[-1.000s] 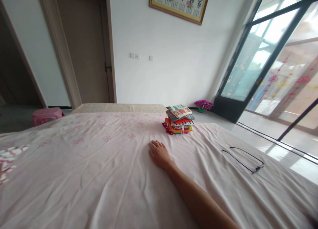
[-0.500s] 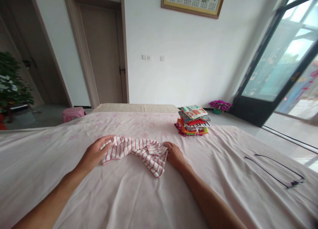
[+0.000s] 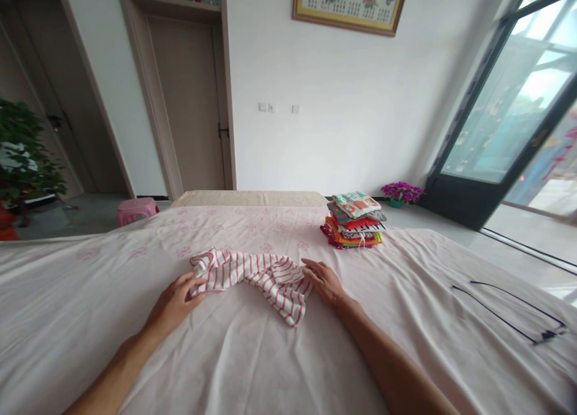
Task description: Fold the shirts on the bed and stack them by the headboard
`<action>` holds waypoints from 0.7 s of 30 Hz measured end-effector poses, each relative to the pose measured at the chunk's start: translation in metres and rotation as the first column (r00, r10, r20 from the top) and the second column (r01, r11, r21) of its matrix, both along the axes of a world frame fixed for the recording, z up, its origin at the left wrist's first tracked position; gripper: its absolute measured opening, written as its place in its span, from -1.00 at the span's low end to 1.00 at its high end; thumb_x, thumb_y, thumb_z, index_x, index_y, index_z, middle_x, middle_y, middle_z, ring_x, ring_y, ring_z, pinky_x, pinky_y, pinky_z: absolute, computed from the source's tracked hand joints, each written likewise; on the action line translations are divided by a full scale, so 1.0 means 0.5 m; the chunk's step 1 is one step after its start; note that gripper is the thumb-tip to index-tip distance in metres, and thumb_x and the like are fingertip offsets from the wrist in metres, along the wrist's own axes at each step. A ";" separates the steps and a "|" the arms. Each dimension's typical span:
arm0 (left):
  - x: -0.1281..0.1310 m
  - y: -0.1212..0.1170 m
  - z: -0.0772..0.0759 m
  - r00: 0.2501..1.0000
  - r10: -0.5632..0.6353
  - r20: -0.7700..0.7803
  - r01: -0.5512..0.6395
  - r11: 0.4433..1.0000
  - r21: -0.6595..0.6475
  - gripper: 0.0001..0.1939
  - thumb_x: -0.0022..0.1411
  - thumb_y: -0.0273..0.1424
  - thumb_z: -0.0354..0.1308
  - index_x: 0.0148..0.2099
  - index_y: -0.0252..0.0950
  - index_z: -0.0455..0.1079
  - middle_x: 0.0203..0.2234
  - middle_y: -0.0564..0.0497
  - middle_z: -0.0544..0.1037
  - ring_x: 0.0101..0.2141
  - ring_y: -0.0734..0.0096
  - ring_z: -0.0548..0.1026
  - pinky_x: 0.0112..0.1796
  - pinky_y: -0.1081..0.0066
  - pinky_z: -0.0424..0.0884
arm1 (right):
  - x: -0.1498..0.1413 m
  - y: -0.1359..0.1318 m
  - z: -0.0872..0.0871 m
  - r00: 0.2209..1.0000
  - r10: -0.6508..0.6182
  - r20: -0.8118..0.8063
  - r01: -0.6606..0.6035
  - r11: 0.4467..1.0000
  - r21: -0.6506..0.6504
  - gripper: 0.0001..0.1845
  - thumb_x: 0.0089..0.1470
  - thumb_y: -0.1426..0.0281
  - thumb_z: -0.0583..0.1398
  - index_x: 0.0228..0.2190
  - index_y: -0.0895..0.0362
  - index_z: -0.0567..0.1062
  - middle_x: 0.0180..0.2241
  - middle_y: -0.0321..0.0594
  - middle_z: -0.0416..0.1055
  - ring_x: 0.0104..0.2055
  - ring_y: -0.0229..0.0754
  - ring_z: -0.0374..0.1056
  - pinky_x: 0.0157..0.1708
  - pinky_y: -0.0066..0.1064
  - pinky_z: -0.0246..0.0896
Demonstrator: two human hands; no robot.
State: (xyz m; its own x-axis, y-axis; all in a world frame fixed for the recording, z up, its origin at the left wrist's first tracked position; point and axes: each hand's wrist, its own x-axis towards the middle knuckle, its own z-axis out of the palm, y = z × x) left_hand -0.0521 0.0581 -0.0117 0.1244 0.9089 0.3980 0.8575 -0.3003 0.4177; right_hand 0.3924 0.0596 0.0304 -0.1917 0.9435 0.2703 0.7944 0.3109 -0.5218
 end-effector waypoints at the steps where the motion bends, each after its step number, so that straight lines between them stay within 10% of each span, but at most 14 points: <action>1: 0.000 -0.001 0.005 1.000 0.011 -0.006 -0.011 1.000 0.011 -0.68 0.18 -0.24 0.06 -0.08 -0.19 0.50 -0.03 -0.09 0.52 -0.01 0.21 0.49 0.03 0.29 0.39 | -0.003 -0.002 0.000 0.999 0.017 0.050 -0.017 1.000 0.015 -0.42 0.20 0.12 0.10 0.18 0.10 0.37 0.00 -0.10 0.48 0.04 -0.04 0.33 0.02 -0.28 0.16; 10: -0.003 -0.024 0.045 0.963 0.262 0.068 -0.270 0.948 0.166 -0.72 0.26 -0.27 -0.06 -0.12 -0.22 0.40 -0.14 -0.09 0.56 -0.12 0.23 0.53 -0.12 0.34 0.41 | -0.014 -0.009 0.001 0.987 -0.106 0.118 0.084 0.980 0.178 -0.72 0.25 0.35 0.06 -0.18 0.03 0.57 -0.21 -0.20 0.52 -0.12 -0.12 0.36 -0.07 -0.32 0.12; 16: 0.006 -0.047 0.082 0.865 0.419 0.276 -0.438 0.899 0.005 -0.71 0.27 -0.27 -0.05 -0.06 -0.21 0.39 -0.46 0.03 0.58 -0.45 0.33 0.55 -0.40 0.43 0.37 | -0.012 -0.008 -0.007 0.974 -0.066 -0.217 0.121 0.960 0.251 -0.74 0.23 0.31 0.02 -0.24 0.08 0.49 -0.24 -0.17 0.46 -0.17 -0.12 0.35 -0.15 -0.33 0.19; 21: 0.029 -0.059 0.167 0.653 0.337 0.679 -0.472 0.882 0.016 -0.67 0.21 -0.31 0.00 -0.01 -0.27 0.36 -0.68 0.16 0.45 -0.59 0.34 0.51 -0.54 0.44 0.40 | -0.038 -0.017 0.046 0.809 0.020 -0.588 0.098 0.981 0.167 -0.74 0.20 0.20 0.07 -0.39 0.09 0.40 -0.46 -0.31 0.33 -0.39 -0.20 0.24 -0.36 -0.40 0.15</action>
